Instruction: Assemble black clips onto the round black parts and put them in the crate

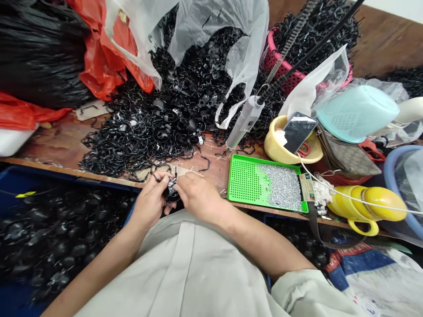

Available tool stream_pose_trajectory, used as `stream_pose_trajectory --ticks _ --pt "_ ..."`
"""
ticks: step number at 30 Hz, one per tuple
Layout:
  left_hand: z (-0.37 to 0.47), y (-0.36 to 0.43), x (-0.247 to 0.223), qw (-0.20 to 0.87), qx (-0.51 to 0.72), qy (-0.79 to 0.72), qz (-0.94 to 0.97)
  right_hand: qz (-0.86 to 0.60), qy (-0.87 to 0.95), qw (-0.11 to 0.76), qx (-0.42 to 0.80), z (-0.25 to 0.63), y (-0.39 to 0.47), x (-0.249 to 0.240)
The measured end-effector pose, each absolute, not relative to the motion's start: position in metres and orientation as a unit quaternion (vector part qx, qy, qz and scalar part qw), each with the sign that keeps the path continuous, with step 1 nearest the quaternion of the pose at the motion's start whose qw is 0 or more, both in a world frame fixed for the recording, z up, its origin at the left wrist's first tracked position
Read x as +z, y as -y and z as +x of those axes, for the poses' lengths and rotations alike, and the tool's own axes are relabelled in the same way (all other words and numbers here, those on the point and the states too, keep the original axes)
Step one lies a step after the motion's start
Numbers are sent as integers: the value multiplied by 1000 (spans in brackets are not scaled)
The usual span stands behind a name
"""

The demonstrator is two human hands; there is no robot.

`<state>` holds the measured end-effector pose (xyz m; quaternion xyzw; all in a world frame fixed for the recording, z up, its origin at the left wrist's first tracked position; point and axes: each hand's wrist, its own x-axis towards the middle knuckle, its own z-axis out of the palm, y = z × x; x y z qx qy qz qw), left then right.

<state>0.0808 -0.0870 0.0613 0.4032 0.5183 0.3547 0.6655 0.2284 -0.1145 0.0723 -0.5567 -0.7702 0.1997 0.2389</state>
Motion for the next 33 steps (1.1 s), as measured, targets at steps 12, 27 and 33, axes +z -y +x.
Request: stream_pose_trajectory --ticks 12,27,33 --pt "51 74 57 588 415 -583 377 -620 736 170 212 253 62 77" --pt "34 78 64 595 417 -580 367 -742 657 129 -45 280 -65 106" --pt "39 77 61 633 400 -538 386 -685 723 68 -59 275 -4 104"
